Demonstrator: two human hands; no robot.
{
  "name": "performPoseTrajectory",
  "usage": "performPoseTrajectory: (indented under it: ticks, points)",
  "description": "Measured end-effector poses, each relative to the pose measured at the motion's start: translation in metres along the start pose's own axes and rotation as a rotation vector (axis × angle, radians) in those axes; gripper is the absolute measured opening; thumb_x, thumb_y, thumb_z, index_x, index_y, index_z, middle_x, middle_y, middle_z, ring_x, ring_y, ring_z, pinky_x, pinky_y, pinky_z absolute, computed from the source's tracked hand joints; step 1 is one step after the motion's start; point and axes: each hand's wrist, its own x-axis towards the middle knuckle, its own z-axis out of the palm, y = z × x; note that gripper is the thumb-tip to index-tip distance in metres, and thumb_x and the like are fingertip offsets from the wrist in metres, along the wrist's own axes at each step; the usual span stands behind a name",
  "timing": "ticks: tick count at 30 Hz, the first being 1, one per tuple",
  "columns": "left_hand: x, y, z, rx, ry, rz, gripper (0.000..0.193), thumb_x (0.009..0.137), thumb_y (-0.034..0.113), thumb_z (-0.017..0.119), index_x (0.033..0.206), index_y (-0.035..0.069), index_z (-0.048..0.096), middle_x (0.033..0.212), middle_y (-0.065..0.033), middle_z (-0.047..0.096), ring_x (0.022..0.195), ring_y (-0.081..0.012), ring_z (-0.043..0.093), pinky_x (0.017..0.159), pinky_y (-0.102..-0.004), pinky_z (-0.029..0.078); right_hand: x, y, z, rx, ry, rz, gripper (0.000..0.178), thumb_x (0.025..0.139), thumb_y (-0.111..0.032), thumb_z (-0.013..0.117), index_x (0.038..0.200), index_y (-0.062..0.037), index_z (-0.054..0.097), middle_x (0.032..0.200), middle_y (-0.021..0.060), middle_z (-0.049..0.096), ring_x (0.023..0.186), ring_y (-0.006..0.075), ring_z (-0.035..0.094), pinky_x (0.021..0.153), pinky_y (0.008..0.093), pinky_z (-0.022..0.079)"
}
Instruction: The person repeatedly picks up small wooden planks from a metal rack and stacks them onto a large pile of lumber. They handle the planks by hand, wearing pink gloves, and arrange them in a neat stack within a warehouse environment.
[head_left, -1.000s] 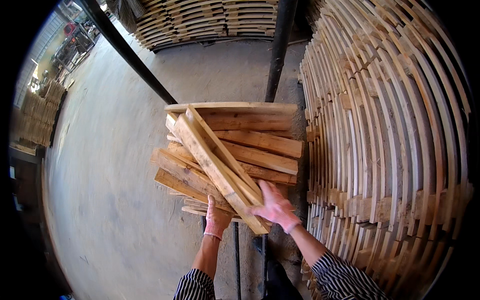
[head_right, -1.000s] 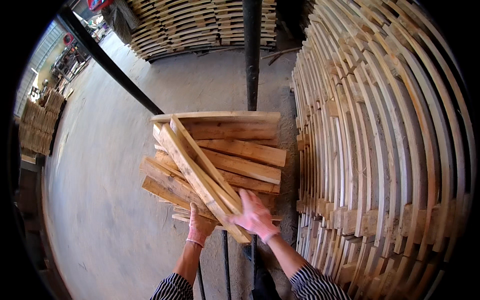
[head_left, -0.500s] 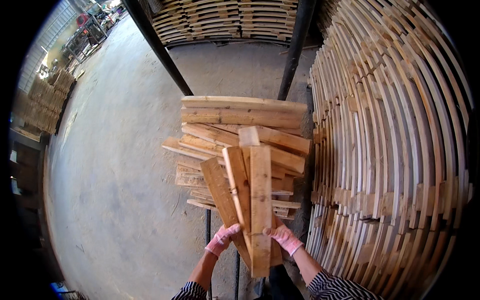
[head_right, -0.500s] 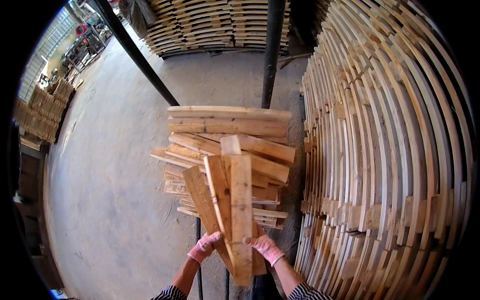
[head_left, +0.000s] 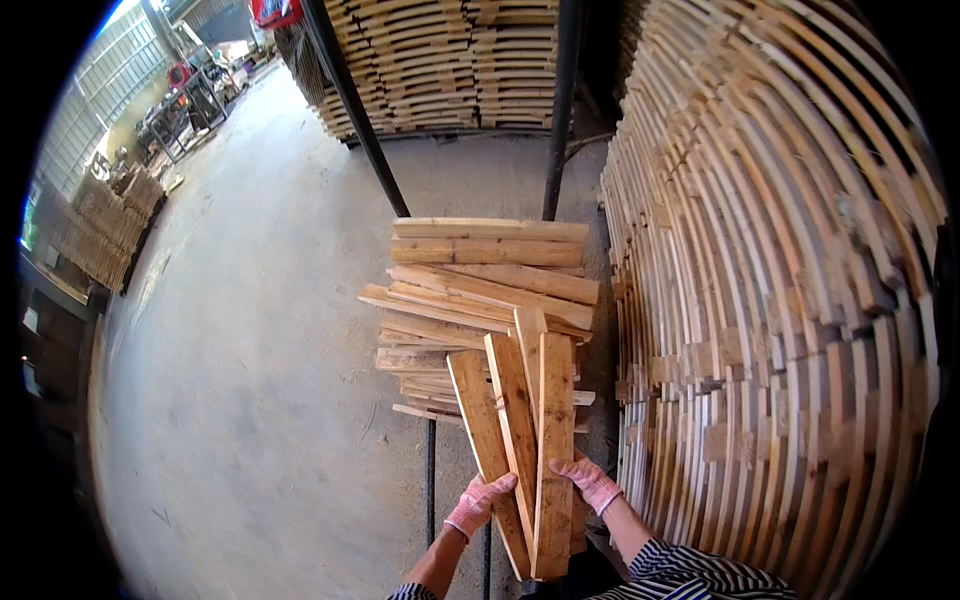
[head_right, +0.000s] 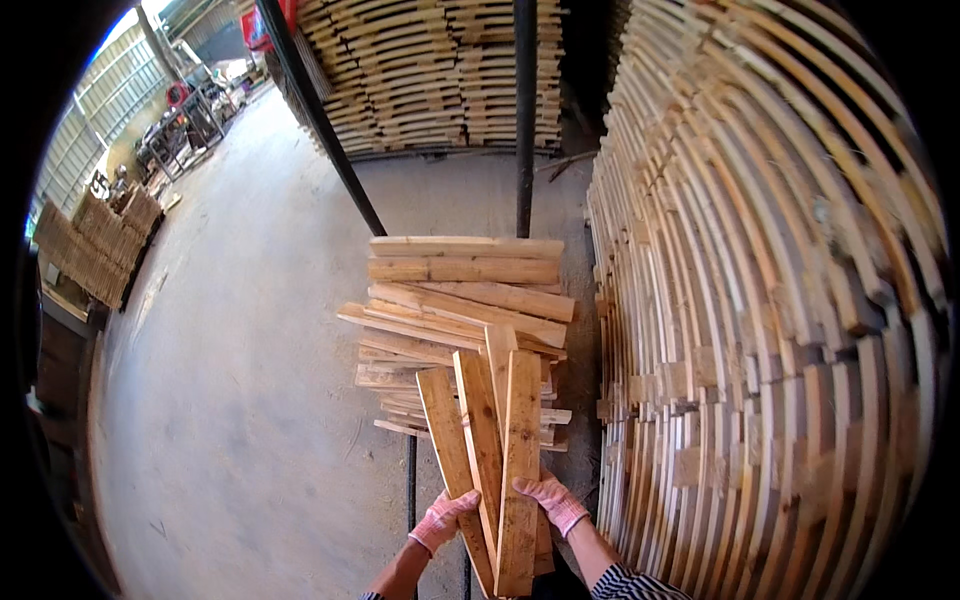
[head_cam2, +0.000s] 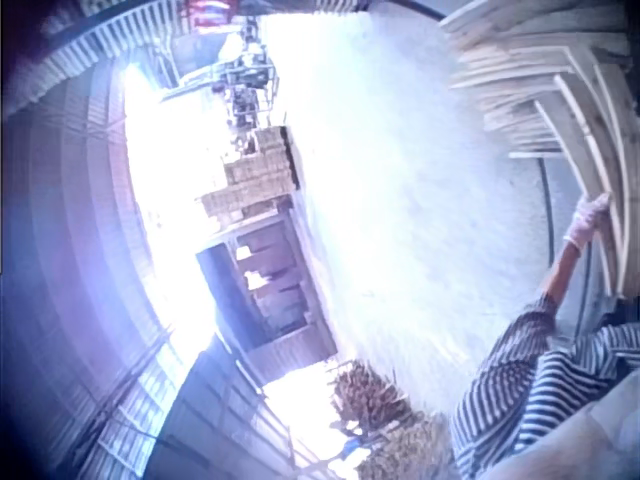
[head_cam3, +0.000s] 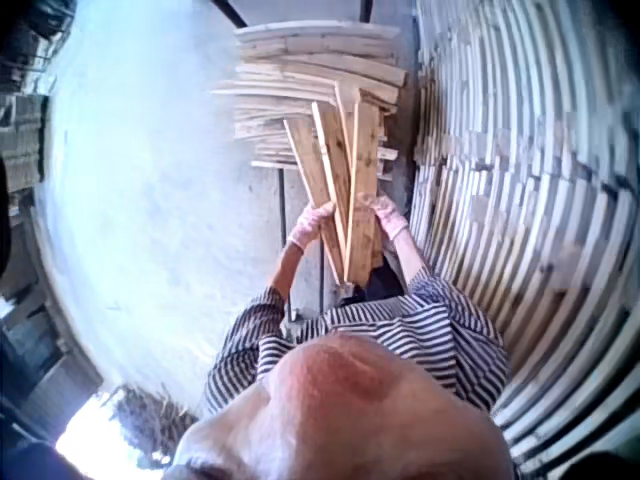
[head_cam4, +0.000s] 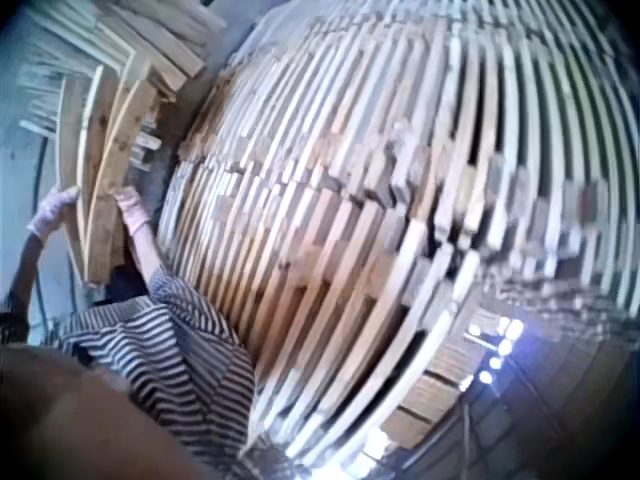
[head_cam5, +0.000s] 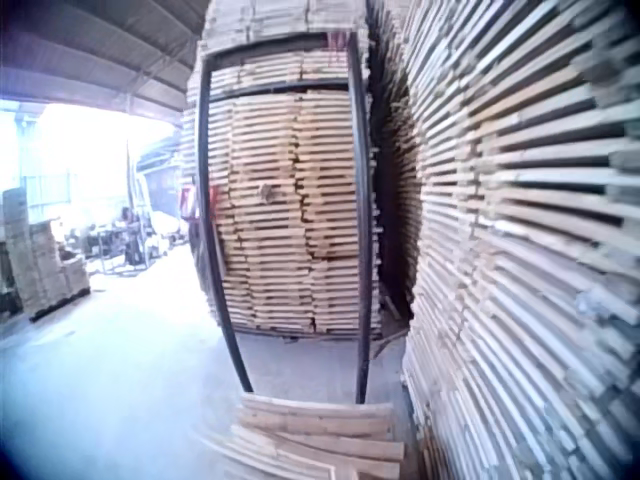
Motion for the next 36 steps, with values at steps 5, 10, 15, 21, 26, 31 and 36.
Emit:
performPoseTrajectory:
  ticks: [5,10,15,21,26,31,36]
  points:
    - [-0.083,-0.008,0.017,-0.063,-0.027,0.056,0.057,0.083,0.026,0.081,0.130,0.002,0.059,0.114,-0.0058,0.068,0.102,-0.0193,0.066,0.087,-0.0354,0.056,-0.066,-0.004,0.049,0.637,-0.257,-0.039,0.061,0.092,-0.013,0.069,0.146,-0.0018,0.043,0.132,0.0154,0.061,0.112,0.0187,0.063,0.068,0.0247,0.055]
    - [-0.238,0.020,-0.007,-0.274,-0.141,0.154,0.057,0.081,0.014,0.074,0.132,-0.003,0.055,0.116,-0.0117,0.068,0.101,-0.0268,0.068,0.092,-0.0439,0.056,-0.214,-0.064,0.209,0.352,-0.305,-0.299,0.070,0.087,-0.032,0.078,0.143,-0.0024,0.047,0.130,0.0084,0.062,0.115,0.0176,0.062,0.099,0.0345,0.050]
    - [-0.365,0.054,0.020,0.079,-0.040,0.336,0.059,0.079,0.007,0.069,0.133,-0.007,0.051,0.118,-0.0142,0.066,0.102,-0.0297,0.068,0.091,-0.0409,0.057,-0.309,-0.054,0.301,0.086,-0.237,-0.671,0.083,0.084,-0.030,0.082,0.149,-0.0024,0.038,0.138,0.0079,0.056,0.124,0.0152,0.052,0.106,0.0316,0.043]
    - [-0.488,0.084,0.108,0.197,-0.214,0.488,0.064,0.083,0.014,0.069,0.138,-0.007,0.045,0.128,-0.0205,0.062,0.113,-0.0342,0.064,0.094,-0.0447,0.057,-0.476,-0.074,0.382,0.024,-0.041,-1.002,0.100,0.077,-0.034,0.086,0.151,-0.0017,0.026,0.135,0.0131,0.053,0.123,0.0214,0.052,0.106,0.0345,0.042]
    - [-0.518,0.094,0.226,0.289,-0.375,0.460,0.064,0.083,0.016,0.070,0.138,-0.007,0.045,0.127,-0.0208,0.062,0.113,-0.0343,0.064,0.094,-0.0452,0.057,-0.611,-0.099,0.420,0.159,0.176,-1.222,0.098,0.073,-0.053,0.081,0.146,-0.0034,0.037,0.127,0.0205,0.058,0.118,0.0351,0.056,0.100,0.0395,0.046]
    - [-0.538,0.083,0.327,0.383,-0.517,0.433,0.065,0.084,0.019,0.071,0.137,-0.007,0.046,0.126,-0.0211,0.062,0.112,-0.0345,0.064,0.093,-0.0456,0.057,-0.701,-0.122,0.397,0.169,0.241,-1.246,0.087,0.081,-0.053,0.076,0.139,0.0005,0.041,0.121,0.0194,0.063,0.114,0.0319,0.060,0.097,0.0366,0.049]
    - [-0.559,0.059,0.430,0.442,-0.630,0.414,0.066,0.084,0.022,0.072,0.137,-0.007,0.046,0.126,-0.0214,0.062,0.112,-0.0346,0.064,0.093,-0.0461,0.057,-0.781,-0.155,0.334,0.103,0.273,-1.073,0.094,0.077,-0.066,0.074,0.136,0.0006,0.045,0.112,0.0157,0.067,0.098,0.0256,0.067,0.090,0.0343,0.052]
